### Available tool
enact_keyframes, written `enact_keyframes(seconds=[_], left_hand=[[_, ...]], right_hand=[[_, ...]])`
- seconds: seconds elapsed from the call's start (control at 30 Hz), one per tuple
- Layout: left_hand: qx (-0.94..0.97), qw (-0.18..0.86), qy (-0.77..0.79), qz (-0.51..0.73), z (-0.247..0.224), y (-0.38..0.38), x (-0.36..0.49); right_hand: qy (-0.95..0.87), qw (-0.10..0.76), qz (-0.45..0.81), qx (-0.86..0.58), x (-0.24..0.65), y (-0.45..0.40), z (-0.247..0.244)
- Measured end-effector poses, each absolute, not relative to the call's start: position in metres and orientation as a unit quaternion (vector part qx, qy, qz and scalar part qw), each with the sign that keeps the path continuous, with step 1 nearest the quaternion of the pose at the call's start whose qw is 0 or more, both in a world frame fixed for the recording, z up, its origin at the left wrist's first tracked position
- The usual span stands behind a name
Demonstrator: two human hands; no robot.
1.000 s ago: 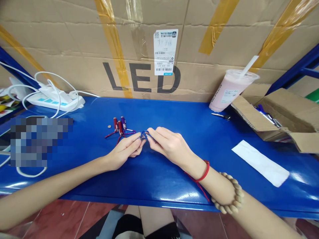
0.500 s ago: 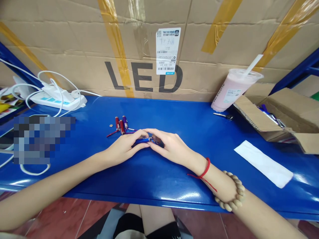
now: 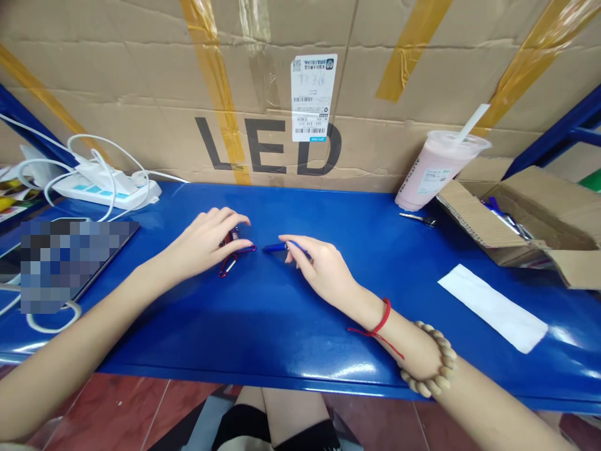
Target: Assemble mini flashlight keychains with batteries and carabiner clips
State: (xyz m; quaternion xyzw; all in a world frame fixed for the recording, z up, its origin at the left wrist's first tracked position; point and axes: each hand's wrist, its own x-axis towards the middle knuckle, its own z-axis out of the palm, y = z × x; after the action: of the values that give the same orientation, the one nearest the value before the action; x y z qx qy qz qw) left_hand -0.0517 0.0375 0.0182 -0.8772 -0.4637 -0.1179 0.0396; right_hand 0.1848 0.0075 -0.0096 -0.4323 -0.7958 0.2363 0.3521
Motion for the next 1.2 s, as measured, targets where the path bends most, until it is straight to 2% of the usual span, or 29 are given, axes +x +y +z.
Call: enact_keyframes(seconds=[0.17,0.43,0.57,0.7,0.87,1.2], left_hand=[[-0.849,-0.003,-0.521,-0.086,0.000,0.049,-0.059],[-0.865,-0.084,-0.488,-0.085,-0.011,0.034,-0.037],[-0.906,-0.052,-0.407,-0.106,-0.009,0.025,-0.029],[-0.929,-0.067,-0.352,-0.095,-0.008,0.023,-0.028],[-0.921,-0.060,-0.373,-0.100,-0.008,0.029,-0.032],[-0.867,0.062,-0.471,-0.146,-0.016,0.041,-0.040]], right_hand=[[-0.735,0.401,0.285,-0.467,0.187,0.012,-0.013],[-0.834,0.318,0.206,-0.401,0.186,0.017,-0.020],[-0.870,0.267,0.164,-0.381,0.186,0.016,-0.021],[-0.878,0.244,0.151,-0.383,0.188,0.015,-0.023],[-0.884,0.207,0.143,-0.395,0.191,0.016,-0.020],[-0.892,0.158,0.114,-0.407,0.191,0.013,-0.014]])
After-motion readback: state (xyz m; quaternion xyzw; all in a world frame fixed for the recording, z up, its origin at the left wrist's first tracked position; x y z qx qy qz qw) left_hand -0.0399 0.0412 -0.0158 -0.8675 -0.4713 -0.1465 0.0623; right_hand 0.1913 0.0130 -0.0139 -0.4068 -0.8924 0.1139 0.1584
